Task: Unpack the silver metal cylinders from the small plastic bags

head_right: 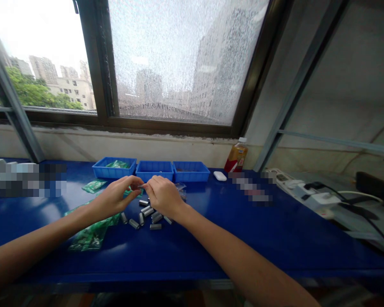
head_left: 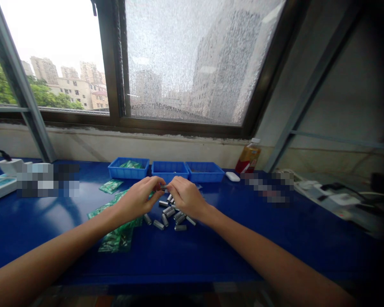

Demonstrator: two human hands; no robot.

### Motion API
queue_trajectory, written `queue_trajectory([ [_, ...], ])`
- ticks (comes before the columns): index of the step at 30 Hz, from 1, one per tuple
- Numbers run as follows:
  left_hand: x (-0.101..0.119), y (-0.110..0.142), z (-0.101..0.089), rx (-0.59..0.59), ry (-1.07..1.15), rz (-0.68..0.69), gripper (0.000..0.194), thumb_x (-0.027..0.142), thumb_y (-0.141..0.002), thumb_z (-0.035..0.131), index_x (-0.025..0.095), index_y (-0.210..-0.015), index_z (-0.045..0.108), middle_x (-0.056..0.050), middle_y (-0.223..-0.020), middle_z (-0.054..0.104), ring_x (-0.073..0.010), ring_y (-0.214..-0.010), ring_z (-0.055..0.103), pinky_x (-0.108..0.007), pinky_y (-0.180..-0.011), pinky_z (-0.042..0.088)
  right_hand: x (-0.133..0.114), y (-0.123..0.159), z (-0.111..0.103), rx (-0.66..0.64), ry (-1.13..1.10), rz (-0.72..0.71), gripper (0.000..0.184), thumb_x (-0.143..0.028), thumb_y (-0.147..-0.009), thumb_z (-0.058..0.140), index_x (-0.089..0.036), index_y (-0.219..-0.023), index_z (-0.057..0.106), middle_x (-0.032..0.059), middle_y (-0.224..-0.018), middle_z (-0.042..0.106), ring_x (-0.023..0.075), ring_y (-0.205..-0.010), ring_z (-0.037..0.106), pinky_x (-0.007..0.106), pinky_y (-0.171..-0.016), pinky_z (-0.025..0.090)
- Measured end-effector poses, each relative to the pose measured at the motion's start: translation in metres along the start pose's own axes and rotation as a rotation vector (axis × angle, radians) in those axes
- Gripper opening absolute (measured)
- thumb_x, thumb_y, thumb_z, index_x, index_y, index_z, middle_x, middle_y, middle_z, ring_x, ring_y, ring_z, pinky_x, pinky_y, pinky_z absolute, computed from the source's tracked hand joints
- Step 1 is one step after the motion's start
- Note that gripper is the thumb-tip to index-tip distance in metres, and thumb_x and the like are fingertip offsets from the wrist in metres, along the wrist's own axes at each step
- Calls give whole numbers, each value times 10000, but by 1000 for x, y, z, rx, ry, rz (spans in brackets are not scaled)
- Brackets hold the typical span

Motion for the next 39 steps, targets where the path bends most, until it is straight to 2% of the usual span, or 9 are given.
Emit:
queue_trajectory([
  [7,-3,-1,-1,0,-40,-36,227,304,-916,336,169,-920,518,-47,-844,593,-180,-808,542,-297,-717,417,-3,3,-3,72,-131,-11,186,-273,-820,524,-154,-961,501,44,-813,562,156,-753,520,262,-678,397],
  [13,-4,-3,1,-125,-95,-82,360,348,-929,255,161,-814,540,-47,-753,590,-179,-733,555,-286,-685,409,-3,1,-5,80,-39,-95,113,-250,-863,453,-169,-866,532,56,-805,569,167,-769,514,287,-715,395],
  [16,-4,0,-3,-311,-108,-46,347,386,-914,300,175,-879,574,-50,-826,618,-191,-790,578,-286,-712,410,18,-2,-7,101,53,-52,191,-285,-883,421,-167,-801,545,63,-782,569,174,-764,508,296,-710,392],
  [19,-2,10,-10,-570,6,31,257,384,-841,474,226,-1018,572,-28,-973,623,-187,-875,583,-266,-748,417,58,-1,-11,188,144,125,230,-306,-887,415,-168,-771,558,69,-784,571,184,-777,508,301,-722,392],
  [23,0,18,-14,-688,53,66,213,259,-742,597,238,-954,596,-12,-962,593,-182,-872,570,-256,-746,416,102,5,-12,226,255,313,256,-332,-877,424,-163,-771,585,84,-810,575,201,-813,512,311,-751,392],
  [28,-4,14,-3,-642,-14,62,102,226,-803,502,202,-857,584,-22,-876,574,-165,-789,561,-245,-697,415,112,7,-2,123,339,370,255,-365,-858,454,-173,-801,612,83,-860,582,214,-855,510,318,-746,381],
  [33,-17,5,1,-444,-62,-3,197,233,-879,362,188,-957,537,-57,-947,595,-190,-858,573,-278,-752,420,99,5,-2,93,354,384,248,-372,-851,460,-170,-894,598,92,-922,581,228,-904,493,333,-749,368],
  [36,-19,0,-1,-284,-12,-35,237,239,-896,323,176,-1079,459,-77,-952,600,-200,-886,577,-298,-761,425,67,2,-4,47,270,270,241,-361,-829,503,-166,-947,580,92,-955,574,221,-912,485,330,-761,364],
  [39,-17,-1,-2,-179,75,-69,240,244,-898,318,169,-1116,384,-45,-823,591,-176,-755,590,-280,-683,434,16,1,0,-53,160,26,317,-357,-776,586,-182,-1037,541,73,-970,566,215,-934,473,328,-777,356],
])
Point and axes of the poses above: each hand's wrist, its own y-axis away from the middle knuckle, its own z-axis out of the palm, x = y × z, the point moved 5 cm from there along -y, towards the middle knuckle
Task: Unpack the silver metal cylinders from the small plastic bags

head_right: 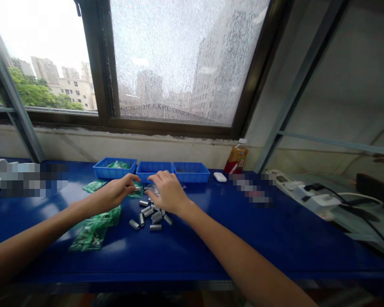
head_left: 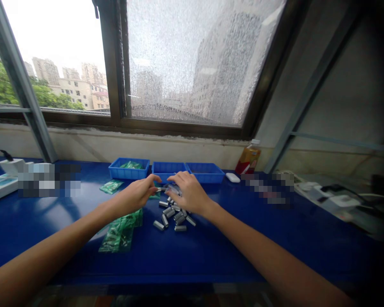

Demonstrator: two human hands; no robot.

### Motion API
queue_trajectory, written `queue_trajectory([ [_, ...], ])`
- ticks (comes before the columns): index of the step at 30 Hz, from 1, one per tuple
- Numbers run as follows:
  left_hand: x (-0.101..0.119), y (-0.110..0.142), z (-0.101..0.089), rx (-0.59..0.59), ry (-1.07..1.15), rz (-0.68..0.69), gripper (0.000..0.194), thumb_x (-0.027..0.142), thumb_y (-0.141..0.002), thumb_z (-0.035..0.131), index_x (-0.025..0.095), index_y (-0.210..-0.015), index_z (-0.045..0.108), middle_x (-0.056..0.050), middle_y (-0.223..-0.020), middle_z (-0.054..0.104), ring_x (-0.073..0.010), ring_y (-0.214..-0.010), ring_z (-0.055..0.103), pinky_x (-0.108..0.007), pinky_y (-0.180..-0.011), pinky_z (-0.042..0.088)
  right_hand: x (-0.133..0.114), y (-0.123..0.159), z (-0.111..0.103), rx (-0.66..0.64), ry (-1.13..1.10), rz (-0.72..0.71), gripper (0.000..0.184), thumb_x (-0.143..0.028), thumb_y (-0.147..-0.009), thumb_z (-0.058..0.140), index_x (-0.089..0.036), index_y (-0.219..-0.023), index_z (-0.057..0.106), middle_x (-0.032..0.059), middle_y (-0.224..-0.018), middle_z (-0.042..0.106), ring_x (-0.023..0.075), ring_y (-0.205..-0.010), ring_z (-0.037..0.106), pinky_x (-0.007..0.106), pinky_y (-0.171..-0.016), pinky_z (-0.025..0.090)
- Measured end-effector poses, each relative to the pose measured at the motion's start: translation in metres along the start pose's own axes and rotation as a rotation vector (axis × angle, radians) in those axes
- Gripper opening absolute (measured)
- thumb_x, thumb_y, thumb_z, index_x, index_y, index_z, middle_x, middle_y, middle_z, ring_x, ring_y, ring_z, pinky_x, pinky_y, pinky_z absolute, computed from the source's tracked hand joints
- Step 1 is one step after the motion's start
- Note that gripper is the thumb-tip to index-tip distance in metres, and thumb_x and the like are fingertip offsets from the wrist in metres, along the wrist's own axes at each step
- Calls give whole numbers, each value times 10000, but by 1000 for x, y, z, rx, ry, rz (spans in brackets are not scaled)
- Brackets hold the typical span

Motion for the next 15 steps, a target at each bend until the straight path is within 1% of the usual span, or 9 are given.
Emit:
queue_trajectory([
  [2,4,0,2,21,69,-1,226,254,-903,309,168,-1107,354,-26,-782,577,-156,-690,580,-262,-644,432,-26,2,0,-35,-8,-70,288,-336,-781,583,-170,-1012,541,78,-952,562,214,-915,475,326,-754,357],
  [3,5,1,3,19,97,-2,224,262,-906,303,168,-1105,343,-22,-776,577,-151,-675,576,-256,-635,431,-34,2,1,-41,3,-73,246,-314,-795,566,-157,-984,544,84,-935,563,210,-885,481,323,-733,359],
  [5,7,1,7,4,132,-8,225,274,-911,296,170,-1108,328,-18,-774,580,-146,-668,571,-253,-633,430,-42,3,3,-41,19,-58,182,-283,-818,536,-141,-931,548,89,-903,566,207,-845,487,319,-702,362],
  [7,8,1,10,4,151,-16,226,273,-913,296,172,-1113,324,-17,-777,579,-145,-674,569,-256,-639,433,-41,4,4,-28,15,-46,147,-268,-832,519,-139,-895,550,87,-876,571,203,-821,493,316,-686,364],
  [11,8,1,9,50,179,-27,220,276,-921,281,176,-1101,359,-7,-761,568,-137,-675,564,-254,-629,440,-34,4,1,21,-14,-43,125,-256,-849,499,-148,-870,559,71,-827,588,184,-762,506,303,-659,359],
  [15,15,1,2,99,125,-7,213,301,-913,326,173,-1040,439,-22,-799,589,-149,-739,572,-267,-662,446,-28,3,-2,61,-32,-18,189,-286,-880,451,-156,-816,572,53,-764,601,164,-721,516,290,-655,354],
])
Point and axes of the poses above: each hand's wrist, its own y-axis away from the middle knuckle, its own z-axis out of the palm, x = y × z, the point moved 5 cm from there along -y, towards the middle knuckle
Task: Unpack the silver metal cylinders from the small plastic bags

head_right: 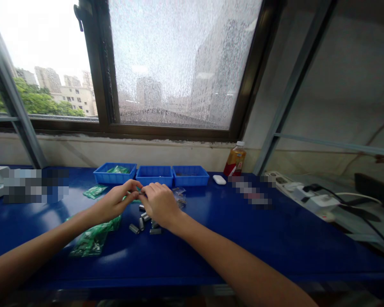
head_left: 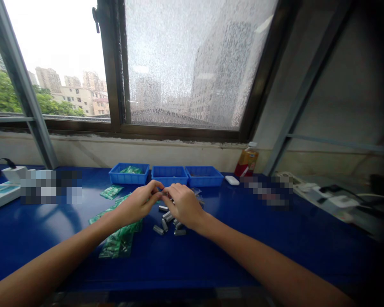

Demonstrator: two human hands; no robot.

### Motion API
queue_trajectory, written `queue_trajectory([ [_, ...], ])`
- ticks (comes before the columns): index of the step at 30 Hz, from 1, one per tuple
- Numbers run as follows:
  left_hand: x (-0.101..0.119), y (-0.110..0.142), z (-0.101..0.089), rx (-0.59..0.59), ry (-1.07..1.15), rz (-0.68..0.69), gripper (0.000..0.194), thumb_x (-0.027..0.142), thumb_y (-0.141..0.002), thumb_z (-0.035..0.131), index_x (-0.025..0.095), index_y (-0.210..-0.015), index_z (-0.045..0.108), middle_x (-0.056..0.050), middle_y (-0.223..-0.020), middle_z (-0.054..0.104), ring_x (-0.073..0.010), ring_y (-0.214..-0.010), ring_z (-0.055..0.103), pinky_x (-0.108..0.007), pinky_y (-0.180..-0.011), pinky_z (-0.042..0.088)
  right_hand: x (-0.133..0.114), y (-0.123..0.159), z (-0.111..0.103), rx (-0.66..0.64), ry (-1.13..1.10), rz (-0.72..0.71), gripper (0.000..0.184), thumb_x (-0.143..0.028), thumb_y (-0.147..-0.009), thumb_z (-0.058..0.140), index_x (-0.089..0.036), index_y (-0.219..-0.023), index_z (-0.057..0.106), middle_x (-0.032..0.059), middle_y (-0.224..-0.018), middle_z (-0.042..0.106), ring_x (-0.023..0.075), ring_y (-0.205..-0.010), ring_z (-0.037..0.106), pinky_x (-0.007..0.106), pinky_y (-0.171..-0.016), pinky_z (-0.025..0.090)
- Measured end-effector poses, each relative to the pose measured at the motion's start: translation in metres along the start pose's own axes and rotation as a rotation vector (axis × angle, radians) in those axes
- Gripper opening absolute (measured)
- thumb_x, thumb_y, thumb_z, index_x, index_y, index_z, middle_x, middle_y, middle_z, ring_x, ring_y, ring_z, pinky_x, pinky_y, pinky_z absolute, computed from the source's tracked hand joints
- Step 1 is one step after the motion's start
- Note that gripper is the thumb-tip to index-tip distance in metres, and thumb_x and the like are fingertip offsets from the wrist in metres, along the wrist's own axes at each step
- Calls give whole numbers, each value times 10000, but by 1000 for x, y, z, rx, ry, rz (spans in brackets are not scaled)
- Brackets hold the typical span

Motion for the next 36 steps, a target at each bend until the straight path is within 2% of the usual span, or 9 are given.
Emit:
queue_trajectory([
  [9,4,0,-2,5,-97,74,159,281,-883,408,170,-960,492,-49,-892,605,-155,-812,569,-263,-720,442,6,-1,-4,-28,-7,49,332,-253,-925,308,-161,-717,550,46,-688,590,151,-669,519,274,-624,346],
  [13,8,0,-6,42,-114,72,202,293,-911,346,173,-894,508,-41,-856,610,-153,-792,570,-256,-707,429,5,-2,-16,-21,-148,116,189,-343,-866,462,-173,-903,536,26,-738,594,152,-698,541,258,-633,376],
  [15,8,0,-6,42,-125,55,229,295,-917,321,171,-865,507,-37,-826,608,-152,-770,570,-252,-687,423,1,-2,-21,-24,-169,101,238,-321,-801,563,-182,-986,506,27,-799,596,162,-742,547,260,-650,390],
  [18,6,0,-3,19,-146,36,275,301,-923,291,167,-809,502,-28,-761,593,-146,-715,562,-248,-655,412,-5,-1,-21,-56,-149,29,154,-229,-785,569,-179,-923,521,40,-839,597,164,-768,544,265,-671,394],
  [21,5,1,-1,1,-132,37,304,312,-926,274,168,-793,507,-20,-731,586,-139,-681,551,-249,-644,409,-5,-1,-19,-55,-141,26,63,-201,-830,496,-170,-866,537,46,-809,603,157,-737,543,266,-661,391],
  [26,9,2,-2,56,-78,68,208,319,-858,441,178,-1007,479,-22,-819,581,-144,-744,548,-260,-679,438,4,0,-16,-50,-137,114,195,-240,-896,387,-164,-855,562,49,-759,607,153,-724,552,258,-647,383],
  [30,10,3,-3,95,-99,89,149,301,-840,473,176,-919,489,-24,-818,569,-138,-735,540,-259,-679,441,6,1,-13,-70,-119,144,273,-259,-918,334,-168,-797,562,39,-695,586,145,-673,541,255,-619,367],
  [34,10,2,-5,111,-125,57,189,314,-890,388,168,-901,507,-33,-806,587,-143,-723,545,-268,-666,422,4,2,-14,-49,-207,152,183,-334,-876,435,-182,-902,532,15,-704,577,141,-659,542,241,-597,372],
  [36,11,2,-6,103,-134,54,226,313,-906,349,164,-862,514,-35,-792,590,-148,-731,547,-271,-672,413,3,2,-16,-31,-247,135,222,-317,-816,534,-191,-994,498,6,-740,577,143,-680,548,238,-610,385],
])
Point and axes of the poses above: each hand's wrist, its own y-axis away from the middle knuckle, its own z-axis out of the palm, x = y × z, the point moved 5 cm from there along -y, towards the middle knuckle
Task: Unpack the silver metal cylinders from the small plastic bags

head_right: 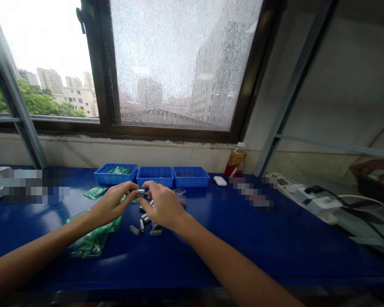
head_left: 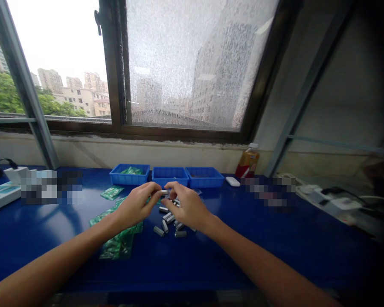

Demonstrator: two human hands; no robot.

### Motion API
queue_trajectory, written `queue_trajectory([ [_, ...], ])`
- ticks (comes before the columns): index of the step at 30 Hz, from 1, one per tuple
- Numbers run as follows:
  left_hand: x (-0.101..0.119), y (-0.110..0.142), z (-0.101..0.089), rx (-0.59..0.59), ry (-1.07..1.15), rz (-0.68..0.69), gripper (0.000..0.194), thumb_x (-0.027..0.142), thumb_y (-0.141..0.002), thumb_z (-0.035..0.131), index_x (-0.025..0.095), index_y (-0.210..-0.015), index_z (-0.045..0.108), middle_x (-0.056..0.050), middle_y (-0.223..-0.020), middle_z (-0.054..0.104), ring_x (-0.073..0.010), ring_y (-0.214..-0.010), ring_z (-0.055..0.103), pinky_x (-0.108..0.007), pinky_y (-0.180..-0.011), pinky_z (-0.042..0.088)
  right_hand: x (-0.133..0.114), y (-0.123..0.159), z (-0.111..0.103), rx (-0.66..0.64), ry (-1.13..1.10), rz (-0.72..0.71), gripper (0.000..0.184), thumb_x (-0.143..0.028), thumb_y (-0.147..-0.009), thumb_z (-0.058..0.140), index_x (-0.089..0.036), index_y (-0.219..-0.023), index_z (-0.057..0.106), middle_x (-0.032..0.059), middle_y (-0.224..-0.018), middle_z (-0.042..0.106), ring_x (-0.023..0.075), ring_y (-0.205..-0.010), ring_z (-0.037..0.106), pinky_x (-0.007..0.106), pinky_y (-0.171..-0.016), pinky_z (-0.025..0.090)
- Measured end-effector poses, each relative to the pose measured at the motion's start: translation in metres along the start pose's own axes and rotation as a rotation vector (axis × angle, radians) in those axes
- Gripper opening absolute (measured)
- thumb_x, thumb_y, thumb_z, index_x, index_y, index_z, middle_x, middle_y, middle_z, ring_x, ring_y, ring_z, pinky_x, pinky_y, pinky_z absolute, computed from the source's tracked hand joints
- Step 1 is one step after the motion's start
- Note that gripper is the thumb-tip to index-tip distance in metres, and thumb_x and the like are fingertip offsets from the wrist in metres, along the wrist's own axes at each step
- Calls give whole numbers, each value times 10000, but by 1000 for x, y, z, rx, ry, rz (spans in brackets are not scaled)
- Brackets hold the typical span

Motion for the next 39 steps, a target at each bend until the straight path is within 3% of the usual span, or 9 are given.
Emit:
queue_trajectory([
  [6,0,0,1,-58,-18,-6,328,301,-926,273,159,-782,532,-33,-743,589,-146,-700,545,-266,-665,406,-5,0,-3,35,6,-93,67,-220,-826,495,-182,-870,528,28,-754,583,145,-703,546,249,-648,402],
  [10,1,0,0,-34,32,3,205,318,-886,396,167,-976,500,-23,-813,593,-144,-737,559,-252,-674,417,-1,-1,-3,61,13,-56,144,-255,-870,438,-163,-854,548,46,-754,603,149,-702,553,253,-638,398],
  [13,2,1,0,-20,20,17,201,312,-854,460,168,-991,492,-24,-822,586,-144,-742,555,-251,-682,420,1,-2,-1,46,-11,-36,192,-261,-893,390,-167,-830,546,45,-752,603,144,-700,556,247,-629,391],
  [16,0,2,1,0,-4,10,187,309,-889,398,172,-944,513,-34,-844,598,-149,-758,557,-260,-693,412,1,-1,-1,28,-39,-14,193,-287,-897,381,-176,-856,533,30,-730,591,139,-677,552,243,-611,388],
  [20,-3,2,2,-37,-33,-30,260,322,-919,324,166,-886,529,-34,-791,600,-158,-744,561,-265,-674,398,-2,1,-3,44,-60,-25,240,-295,-823,520,-176,-1028,480,19,-776,580,142,-698,548,241,-628,402],
  [25,-3,0,8,-139,-31,-71,372,341,-933,251,154,-787,537,-33,-718,594,-156,-692,560,-263,-657,399,-1,-1,0,46,20,-128,90,-226,-855,458,-176,-883,528,36,-795,576,142,-726,533,245,-660,396],
  [28,-4,2,17,-287,-66,-40,324,345,-916,312,160,-865,573,-44,-812,615,-170,-765,570,-274,-704,404,18,-8,0,94,99,-94,141,-251,-876,429,-171,-843,540,48,-803,577,157,-770,530,261,-700,396],
  [33,3,9,18,-497,-49,102,238,375,-857,459,202,-966,582,-44,-935,589,-178,-870,545,-271,-767,398,73,-17,-8,224,322,105,183,-284,-874,440,-161,-834,570,74,-858,576,191,-851,510,291,-760,386],
  [39,15,15,9,-641,-33,179,254,389,-709,660,220,-886,591,-14,-895,577,-181,-850,537,-254,-734,395,109,-14,-5,173,479,263,228,-340,-865,450,-176,-828,603,83,-903,572,211,-883,494,310,-750,366],
])
Point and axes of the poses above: each hand's wrist, its own y-axis away from the middle knuckle, its own z-axis out of the palm, x = y × z, the point moved 5 cm from there along -y, towards the middle knuckle
